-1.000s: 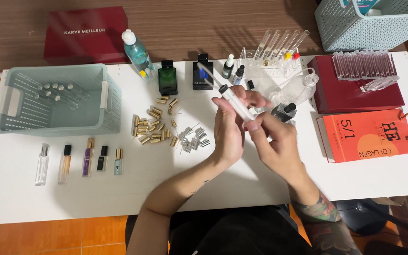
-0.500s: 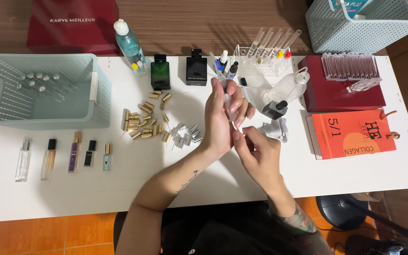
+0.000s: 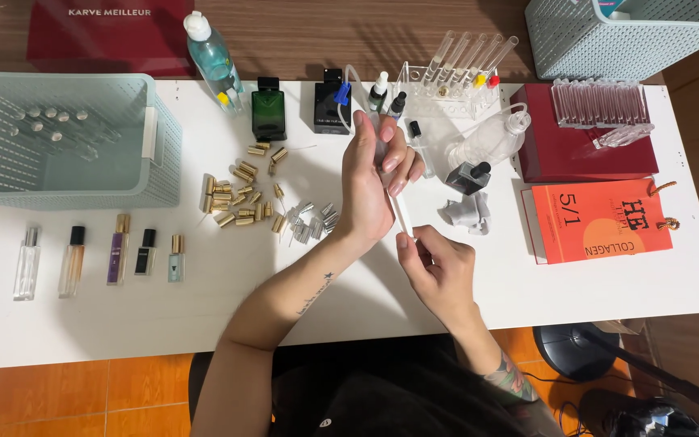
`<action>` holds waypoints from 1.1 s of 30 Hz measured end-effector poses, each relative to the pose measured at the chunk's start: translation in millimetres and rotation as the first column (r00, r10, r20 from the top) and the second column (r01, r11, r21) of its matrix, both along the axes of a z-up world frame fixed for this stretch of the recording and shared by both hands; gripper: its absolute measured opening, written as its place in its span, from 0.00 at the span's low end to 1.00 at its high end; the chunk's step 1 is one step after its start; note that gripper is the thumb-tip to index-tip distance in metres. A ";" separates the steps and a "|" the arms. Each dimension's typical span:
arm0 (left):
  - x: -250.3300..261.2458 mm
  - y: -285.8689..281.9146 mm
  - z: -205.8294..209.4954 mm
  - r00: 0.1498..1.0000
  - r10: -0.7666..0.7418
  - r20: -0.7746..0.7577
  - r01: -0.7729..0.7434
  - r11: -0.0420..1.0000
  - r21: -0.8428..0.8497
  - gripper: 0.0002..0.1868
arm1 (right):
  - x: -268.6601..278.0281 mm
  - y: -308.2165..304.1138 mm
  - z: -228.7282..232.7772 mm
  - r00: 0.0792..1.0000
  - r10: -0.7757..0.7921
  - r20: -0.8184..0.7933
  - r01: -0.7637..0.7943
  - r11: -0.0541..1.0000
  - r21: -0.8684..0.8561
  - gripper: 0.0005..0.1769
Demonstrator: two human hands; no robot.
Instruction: Cleaning a perfume bottle with a cloth and using a syringe with tubing to transfer fragrance liquid.
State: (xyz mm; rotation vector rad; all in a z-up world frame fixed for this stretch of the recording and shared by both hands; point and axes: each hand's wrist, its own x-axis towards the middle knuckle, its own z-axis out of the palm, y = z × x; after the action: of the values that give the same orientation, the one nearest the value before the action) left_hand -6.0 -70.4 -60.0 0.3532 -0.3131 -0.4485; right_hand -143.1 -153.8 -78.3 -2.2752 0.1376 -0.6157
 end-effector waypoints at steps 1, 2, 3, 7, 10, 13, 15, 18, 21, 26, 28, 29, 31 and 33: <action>0.4 -0.1 0.2 1.000 -0.001 0.003 0.001 1.000 0.003 0.23 | -0.8 0.0 -0.8 1.000 0.008 0.004 -0.008 1.000 0.002 0.13; 0.8 -0.3 -0.4 1.000 -0.002 0.001 0.002 1.000 0.004 0.23 | -1.7 -0.6 -2.6 1.000 0.007 0.002 -0.007 1.000 0.003 0.13; 1.1 -0.5 -1.0 1.000 -0.003 0.008 0.003 1.000 0.004 0.23 | -2.6 -1.1 -4.4 1.000 0.008 0.005 -0.008 1.000 0.010 0.13; 2.1 0.6 -0.5 1.000 0.005 0.022 -0.006 1.000 0.011 0.23 | -6.5 -2.9 -11.4 1.000 0.014 -0.010 -0.013 0.999 0.044 0.13; 1.9 -0.1 -0.9 0.999 0.014 0.034 -0.015 1.000 0.022 0.23 | -8.4 -4.6 -16.2 1.000 0.008 -0.028 -0.006 0.998 0.058 0.15; 0.8 -0.6 -1.6 0.999 0.008 0.035 -0.008 1.000 0.023 0.24 | -10.4 -7.6 -19.4 0.997 0.013 -0.080 -0.003 0.992 0.130 0.15; -0.9 -0.5 0.3 0.999 0.004 0.038 -0.004 1.000 0.020 0.24 | -11.8 -9.7 -22.8 0.993 0.060 -0.104 -0.030 0.961 0.274 0.17; -2.9 0.1 3.2 0.999 -0.006 0.043 0.005 1.000 0.020 0.24 | -14.2 -9.4 -25.2 0.982 0.147 -0.116 -0.063 0.840 0.539 0.21; -5.3 0.5 3.6 0.999 -0.017 0.047 0.016 1.000 0.025 0.24 | -16.9 -7.3 -24.2 0.969 0.228 -0.096 -0.072 0.632 0.771 0.22; -4.0 -2.2 -0.6 0.999 -0.024 0.045 0.023 1.000 0.018 0.24 | -13.3 -5.1 -18.0 0.952 0.301 -0.059 -0.014 0.236 0.972 0.22; -3.3 -3.6 -6.0 0.997 -0.033 0.071 0.034 0.999 -0.012 0.24 | -12.8 -7.7 -20.5 0.956 0.291 -0.044 -0.022 0.220 0.975 0.23; -3.1 -4.4 -5.5 0.997 -0.031 0.074 0.032 0.999 -0.012 0.24 | -11.8 -11.6 -21.7 0.955 0.292 -0.042 -0.025 0.220 0.975 0.23; -3.0 -6.5 -4.9 0.999 -0.035 0.031 0.032 0.997 0.072 0.23 | -10.8 -19.0 -24.3 0.979 0.202 0.001 -0.056 0.264 0.963 0.23; 0.0 -7.9 -10.5 0.999 -0.048 -0.007 0.049 0.995 0.088 0.24 | -10.7 -33.5 -30.3 0.967 0.185 0.177 -0.229 0.314 0.921 0.25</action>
State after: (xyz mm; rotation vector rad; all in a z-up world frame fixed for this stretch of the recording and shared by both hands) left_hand -6.0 -78.3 -70.6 0.4308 -0.2981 -0.5118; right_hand -153.8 -187.4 -108.6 -1.0681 0.1272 -0.2807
